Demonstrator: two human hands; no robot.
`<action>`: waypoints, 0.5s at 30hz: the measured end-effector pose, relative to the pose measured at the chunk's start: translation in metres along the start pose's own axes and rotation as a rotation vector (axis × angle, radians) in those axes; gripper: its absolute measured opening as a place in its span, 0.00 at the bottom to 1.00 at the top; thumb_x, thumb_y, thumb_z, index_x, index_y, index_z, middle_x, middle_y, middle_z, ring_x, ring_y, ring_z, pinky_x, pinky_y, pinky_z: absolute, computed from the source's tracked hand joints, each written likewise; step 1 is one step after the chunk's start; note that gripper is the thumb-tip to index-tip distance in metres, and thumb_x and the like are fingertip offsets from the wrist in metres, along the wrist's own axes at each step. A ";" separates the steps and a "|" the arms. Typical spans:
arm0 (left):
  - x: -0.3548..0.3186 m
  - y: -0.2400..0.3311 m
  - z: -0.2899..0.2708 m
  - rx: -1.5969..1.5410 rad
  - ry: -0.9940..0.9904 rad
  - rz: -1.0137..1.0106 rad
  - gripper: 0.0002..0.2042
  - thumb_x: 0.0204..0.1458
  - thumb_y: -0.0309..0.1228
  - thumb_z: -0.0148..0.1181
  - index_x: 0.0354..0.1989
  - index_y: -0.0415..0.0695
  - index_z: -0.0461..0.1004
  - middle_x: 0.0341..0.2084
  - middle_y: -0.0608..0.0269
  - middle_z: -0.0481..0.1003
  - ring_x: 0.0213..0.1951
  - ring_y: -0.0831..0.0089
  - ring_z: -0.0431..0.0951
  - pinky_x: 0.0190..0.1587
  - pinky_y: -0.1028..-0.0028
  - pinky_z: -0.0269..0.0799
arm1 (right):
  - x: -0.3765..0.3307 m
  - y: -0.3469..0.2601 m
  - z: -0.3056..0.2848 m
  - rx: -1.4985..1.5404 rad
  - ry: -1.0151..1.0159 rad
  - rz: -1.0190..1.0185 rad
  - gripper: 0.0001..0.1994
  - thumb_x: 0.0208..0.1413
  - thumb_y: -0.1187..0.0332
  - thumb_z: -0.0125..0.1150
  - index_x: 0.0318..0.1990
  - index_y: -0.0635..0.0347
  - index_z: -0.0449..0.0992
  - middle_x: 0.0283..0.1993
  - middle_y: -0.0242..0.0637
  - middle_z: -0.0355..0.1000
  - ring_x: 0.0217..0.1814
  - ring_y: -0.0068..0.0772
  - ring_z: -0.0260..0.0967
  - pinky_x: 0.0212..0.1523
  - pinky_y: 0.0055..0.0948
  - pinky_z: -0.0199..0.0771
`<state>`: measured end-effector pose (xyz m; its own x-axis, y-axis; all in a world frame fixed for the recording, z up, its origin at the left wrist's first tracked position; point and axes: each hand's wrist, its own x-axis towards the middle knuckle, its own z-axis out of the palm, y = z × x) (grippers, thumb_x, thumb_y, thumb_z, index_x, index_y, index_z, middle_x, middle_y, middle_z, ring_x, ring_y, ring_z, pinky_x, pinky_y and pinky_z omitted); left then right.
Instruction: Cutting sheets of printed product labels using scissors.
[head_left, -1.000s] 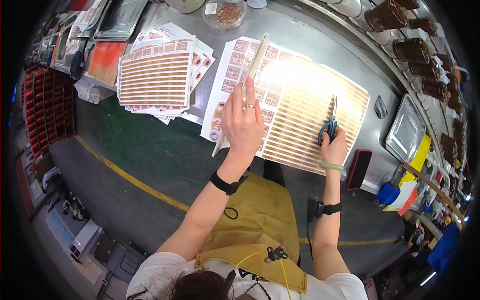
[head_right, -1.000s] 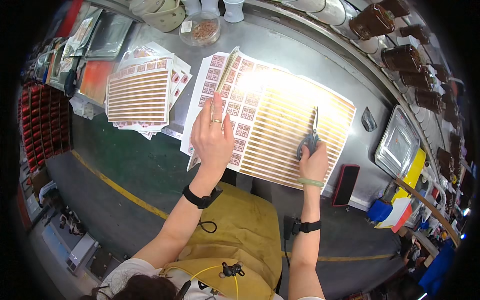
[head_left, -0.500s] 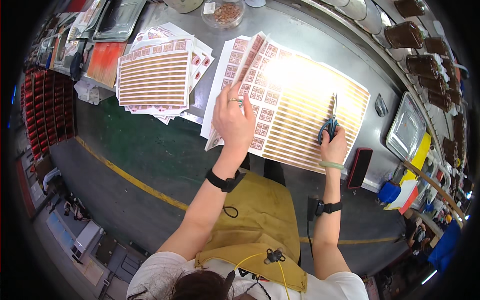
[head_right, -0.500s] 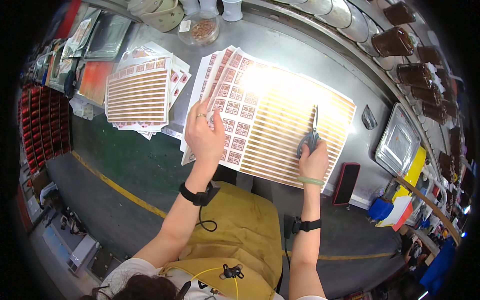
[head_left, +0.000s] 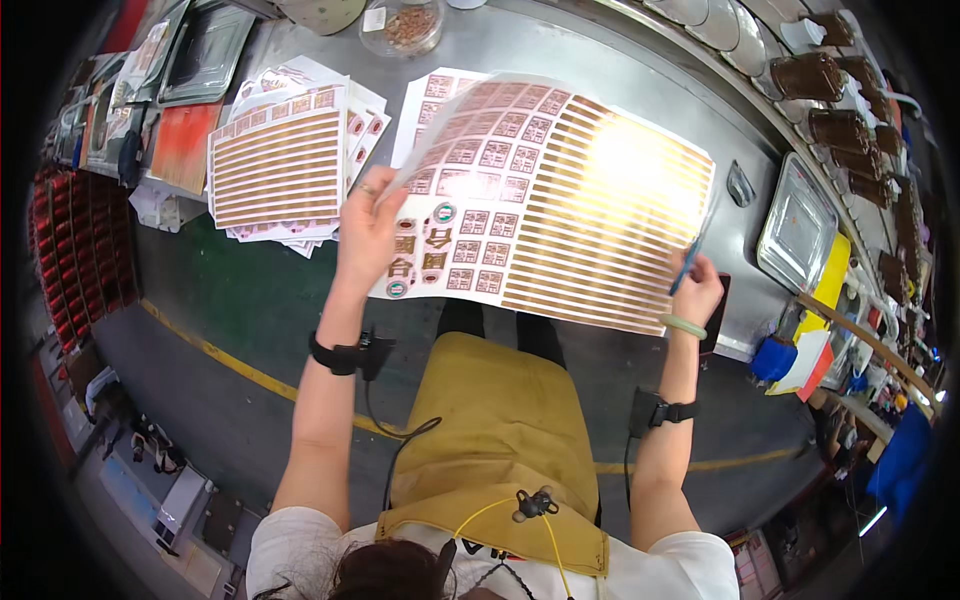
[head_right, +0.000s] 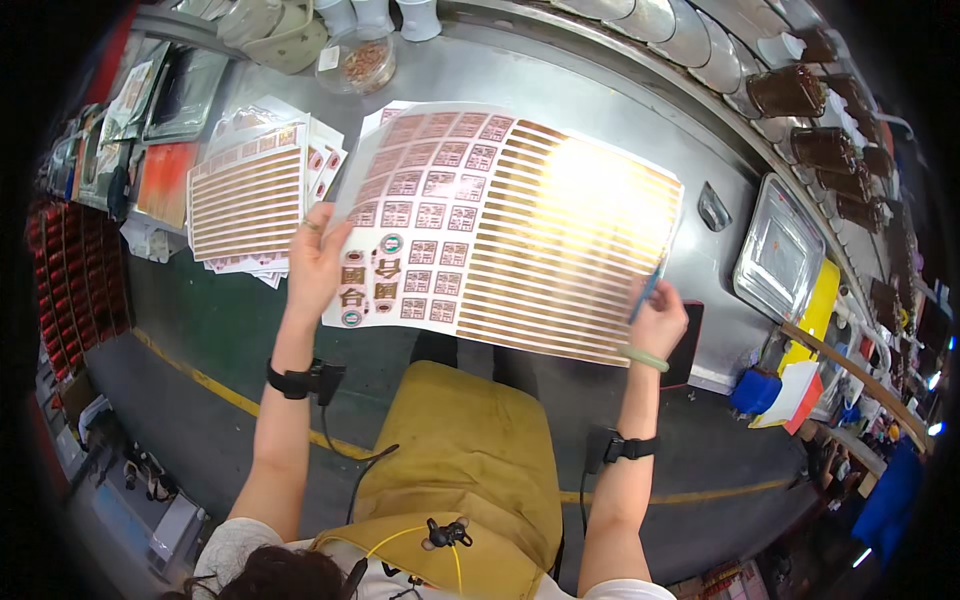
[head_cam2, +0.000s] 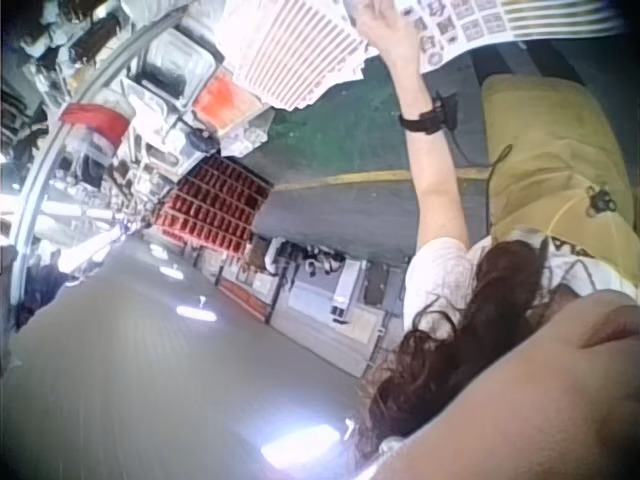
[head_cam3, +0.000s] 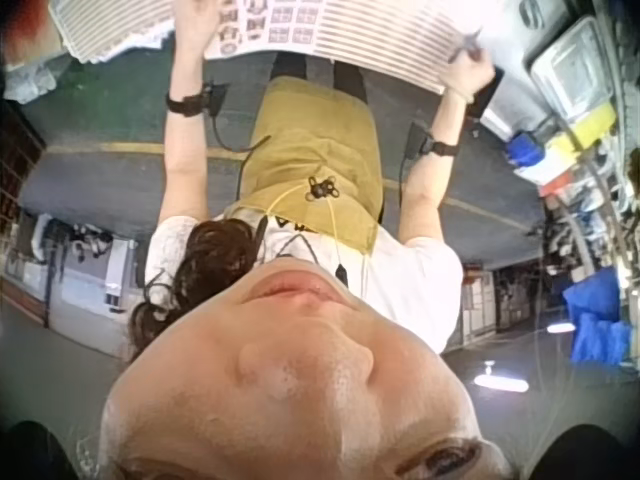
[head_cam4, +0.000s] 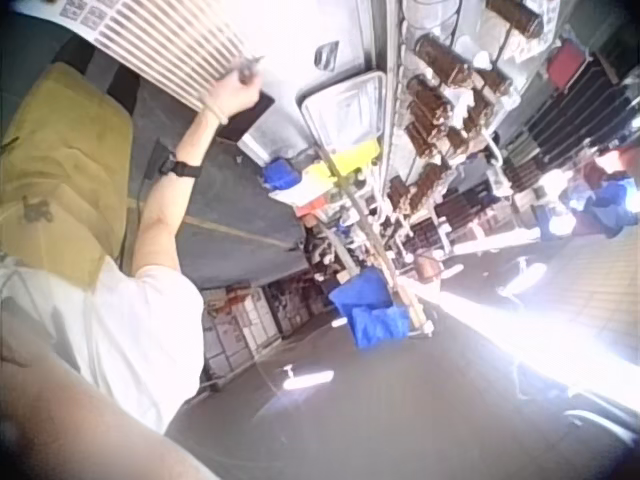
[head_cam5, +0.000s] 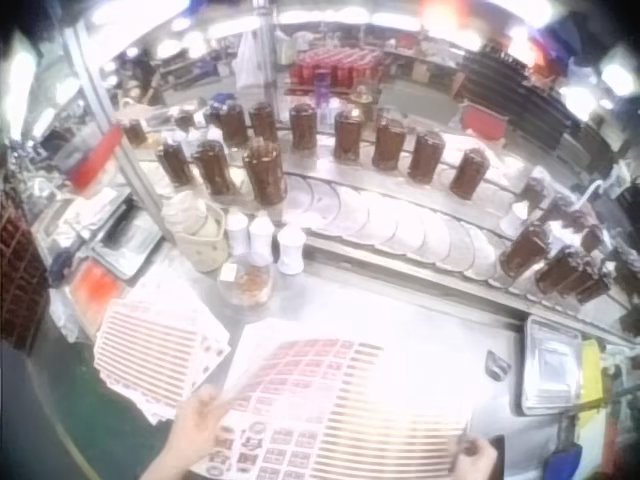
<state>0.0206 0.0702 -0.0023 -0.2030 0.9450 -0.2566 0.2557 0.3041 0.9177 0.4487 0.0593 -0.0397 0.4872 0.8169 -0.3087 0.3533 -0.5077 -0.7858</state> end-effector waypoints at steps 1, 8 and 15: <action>0.000 0.001 -0.005 -0.093 -0.014 -0.007 0.06 0.57 0.20 0.49 0.41 0.36 0.71 0.33 0.61 0.77 0.38 0.79 0.73 0.43 0.77 0.67 | 0.007 0.000 -0.012 0.073 0.051 -0.012 0.12 0.49 0.71 0.70 0.37 0.67 0.75 0.32 0.34 0.76 0.31 0.17 0.70 0.30 0.18 0.68; -0.008 0.023 -0.004 0.001 0.023 0.030 0.06 0.56 0.19 0.50 0.42 0.35 0.70 0.34 0.59 0.75 0.38 0.81 0.72 0.43 0.81 0.66 | 0.050 0.012 -0.055 0.026 -0.030 0.003 0.16 0.50 0.75 0.68 0.42 0.69 0.67 0.50 0.48 0.73 0.47 0.30 0.73 0.47 0.26 0.74; -0.035 0.105 -0.003 0.014 0.018 0.056 0.10 0.56 0.17 0.52 0.46 0.34 0.70 0.41 0.61 0.74 0.44 0.80 0.71 0.48 0.80 0.65 | 0.053 -0.007 -0.024 -0.113 -0.084 -0.037 0.20 0.45 0.71 0.73 0.41 0.68 0.69 0.44 0.43 0.76 0.45 0.25 0.74 0.46 0.24 0.73</action>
<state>0.0516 0.0686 0.1036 -0.2052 0.9583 -0.1991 0.2808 0.2525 0.9260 0.4916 0.0993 -0.0376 0.4058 0.8530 -0.3283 0.4595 -0.5009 -0.7334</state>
